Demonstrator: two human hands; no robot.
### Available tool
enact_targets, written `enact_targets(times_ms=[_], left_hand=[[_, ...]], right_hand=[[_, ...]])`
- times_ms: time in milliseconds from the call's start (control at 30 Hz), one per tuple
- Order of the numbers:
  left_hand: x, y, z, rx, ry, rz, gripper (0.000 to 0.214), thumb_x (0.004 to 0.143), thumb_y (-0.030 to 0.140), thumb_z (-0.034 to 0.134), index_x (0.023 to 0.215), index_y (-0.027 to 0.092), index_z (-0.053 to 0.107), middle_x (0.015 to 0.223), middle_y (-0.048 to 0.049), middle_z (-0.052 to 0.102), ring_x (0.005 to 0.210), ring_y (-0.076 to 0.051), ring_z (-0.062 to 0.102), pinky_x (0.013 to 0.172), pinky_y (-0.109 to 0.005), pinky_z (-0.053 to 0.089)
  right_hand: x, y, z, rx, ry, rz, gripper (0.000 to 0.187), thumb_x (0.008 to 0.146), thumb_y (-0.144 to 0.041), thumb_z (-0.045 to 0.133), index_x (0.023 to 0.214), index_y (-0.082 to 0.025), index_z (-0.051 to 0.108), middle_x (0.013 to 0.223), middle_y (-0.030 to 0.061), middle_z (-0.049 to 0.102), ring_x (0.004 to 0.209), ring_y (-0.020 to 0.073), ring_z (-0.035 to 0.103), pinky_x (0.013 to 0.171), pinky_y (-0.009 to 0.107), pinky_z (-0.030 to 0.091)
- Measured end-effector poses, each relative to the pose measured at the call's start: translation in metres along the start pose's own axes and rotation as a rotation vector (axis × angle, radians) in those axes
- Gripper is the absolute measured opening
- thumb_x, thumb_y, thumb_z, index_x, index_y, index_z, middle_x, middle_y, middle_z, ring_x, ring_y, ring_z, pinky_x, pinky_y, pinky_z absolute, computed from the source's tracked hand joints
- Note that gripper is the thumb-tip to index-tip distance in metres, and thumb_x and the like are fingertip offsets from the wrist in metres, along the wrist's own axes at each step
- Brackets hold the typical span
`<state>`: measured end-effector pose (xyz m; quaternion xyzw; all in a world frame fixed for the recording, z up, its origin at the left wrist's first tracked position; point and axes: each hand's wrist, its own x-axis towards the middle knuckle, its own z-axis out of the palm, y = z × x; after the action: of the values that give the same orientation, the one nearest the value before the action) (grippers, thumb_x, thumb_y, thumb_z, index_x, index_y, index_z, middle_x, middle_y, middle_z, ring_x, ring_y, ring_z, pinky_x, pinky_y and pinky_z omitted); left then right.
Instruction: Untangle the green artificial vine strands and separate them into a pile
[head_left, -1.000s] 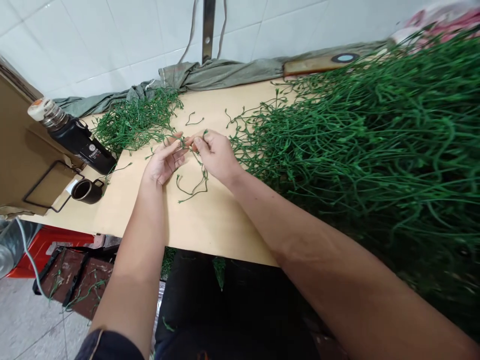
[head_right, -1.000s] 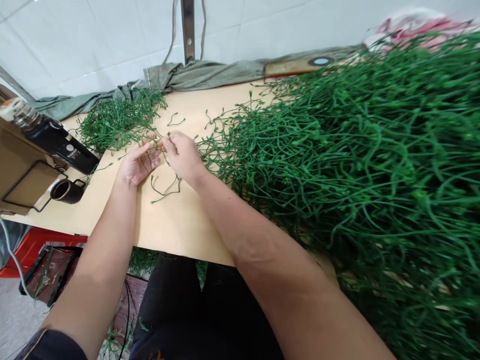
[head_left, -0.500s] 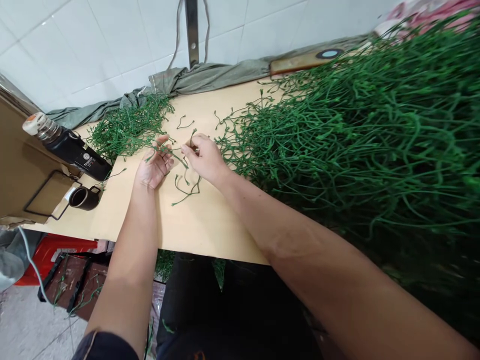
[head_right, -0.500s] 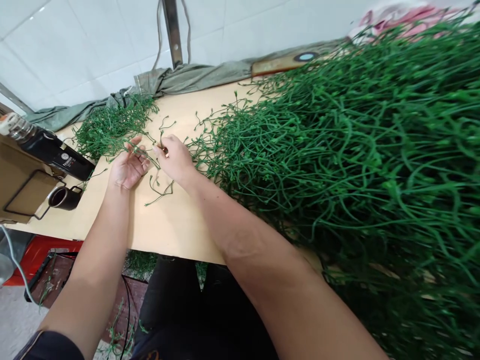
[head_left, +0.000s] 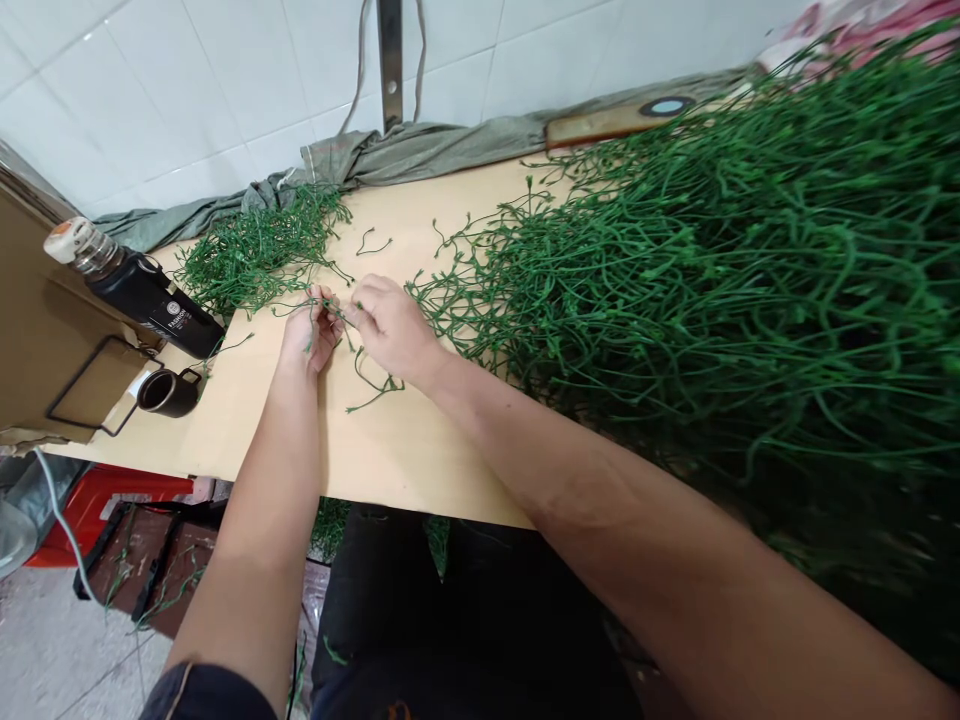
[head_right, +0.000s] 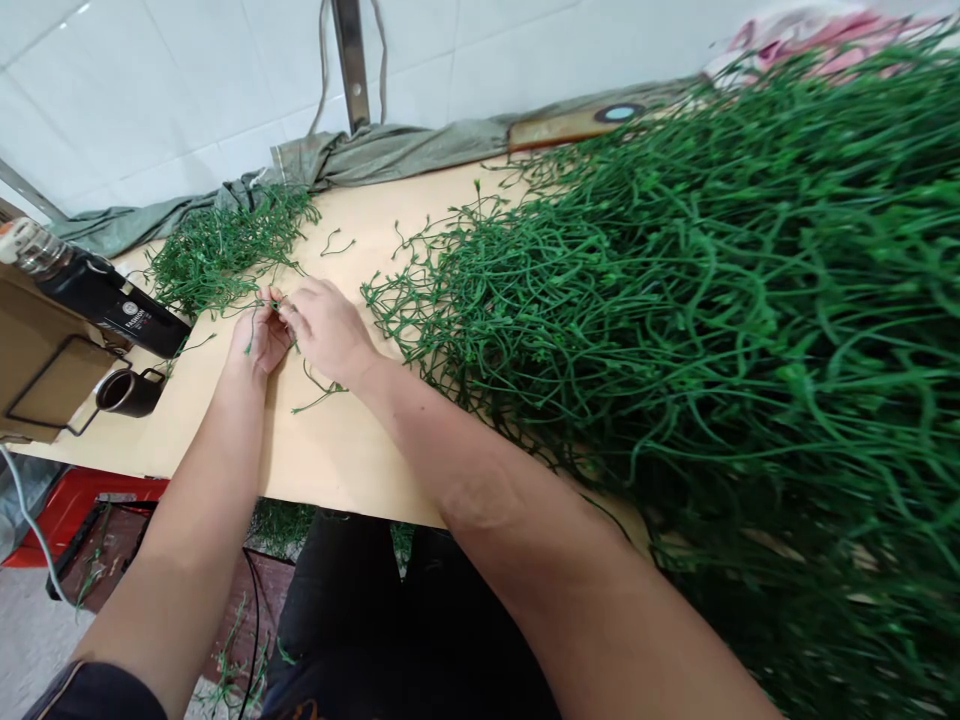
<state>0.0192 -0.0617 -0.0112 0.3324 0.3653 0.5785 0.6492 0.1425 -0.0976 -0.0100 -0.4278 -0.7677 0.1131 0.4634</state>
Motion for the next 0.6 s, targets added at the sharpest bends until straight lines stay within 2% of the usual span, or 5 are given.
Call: enact_targets(times_ms=[100, 200, 300, 433, 600], left_hand=[[0.001, -0.003, 0.002, -0.029, 0.033, 0.081, 0.030, 0.087, 0.026, 0.051, 0.059, 0.015, 0.046, 0.053, 0.0053, 0.041, 0.044, -0.002, 0.036, 0.043, -0.015, 0.030], [0.001, -0.006, 0.003, -0.036, 0.057, 0.118, 0.033, 0.087, 0.031, 0.050, 0.058, 0.016, 0.046, 0.052, 0.0042, 0.039, 0.045, -0.004, 0.033, 0.043, -0.018, 0.029], [0.002, -0.007, 0.001, -0.036, 0.044, 0.098, 0.031, 0.086, 0.032, 0.051, 0.059, 0.018, 0.047, 0.053, 0.0035, 0.041, 0.048, -0.005, 0.036, 0.044, -0.019, 0.031], [0.004, -0.008, -0.004, 0.015, -0.042, 0.019, 0.021, 0.085, 0.021, 0.052, 0.064, 0.017, 0.050, 0.057, 0.0040, 0.046, 0.052, -0.005, 0.045, 0.051, -0.019, 0.037], [0.004, -0.007, -0.003, 0.053, 0.011, 0.062, 0.032, 0.089, 0.028, 0.047, 0.059, 0.018, 0.049, 0.055, 0.0028, 0.043, 0.049, -0.005, 0.038, 0.047, -0.018, 0.034]], right_hand=[[-0.004, -0.017, 0.004, -0.063, -0.069, -0.099, 0.023, 0.089, -0.023, 0.037, 0.077, -0.015, 0.056, 0.088, 0.0098, 0.053, 0.090, 0.0201, 0.045, 0.084, 0.035, 0.040], [-0.006, -0.022, 0.006, -0.098, -0.103, -0.112, 0.024, 0.089, -0.021, 0.036, 0.082, -0.013, 0.058, 0.092, 0.0119, 0.054, 0.094, 0.0219, 0.044, 0.086, 0.036, 0.040], [-0.004, -0.018, 0.005, -0.077, -0.066, -0.051, 0.022, 0.088, -0.021, 0.037, 0.087, -0.013, 0.058, 0.095, 0.0124, 0.054, 0.097, 0.0221, 0.046, 0.087, 0.037, 0.041], [-0.001, -0.011, 0.005, 0.072, -0.023, -0.072, 0.020, 0.088, -0.019, 0.036, 0.089, -0.017, 0.056, 0.099, 0.0102, 0.056, 0.100, 0.0207, 0.049, 0.091, 0.037, 0.040], [-0.003, -0.017, 0.005, 0.122, -0.192, -0.042, 0.024, 0.090, -0.020, 0.029, 0.081, -0.016, 0.050, 0.087, 0.0091, 0.058, 0.084, 0.0182, 0.053, 0.080, 0.032, 0.042]])
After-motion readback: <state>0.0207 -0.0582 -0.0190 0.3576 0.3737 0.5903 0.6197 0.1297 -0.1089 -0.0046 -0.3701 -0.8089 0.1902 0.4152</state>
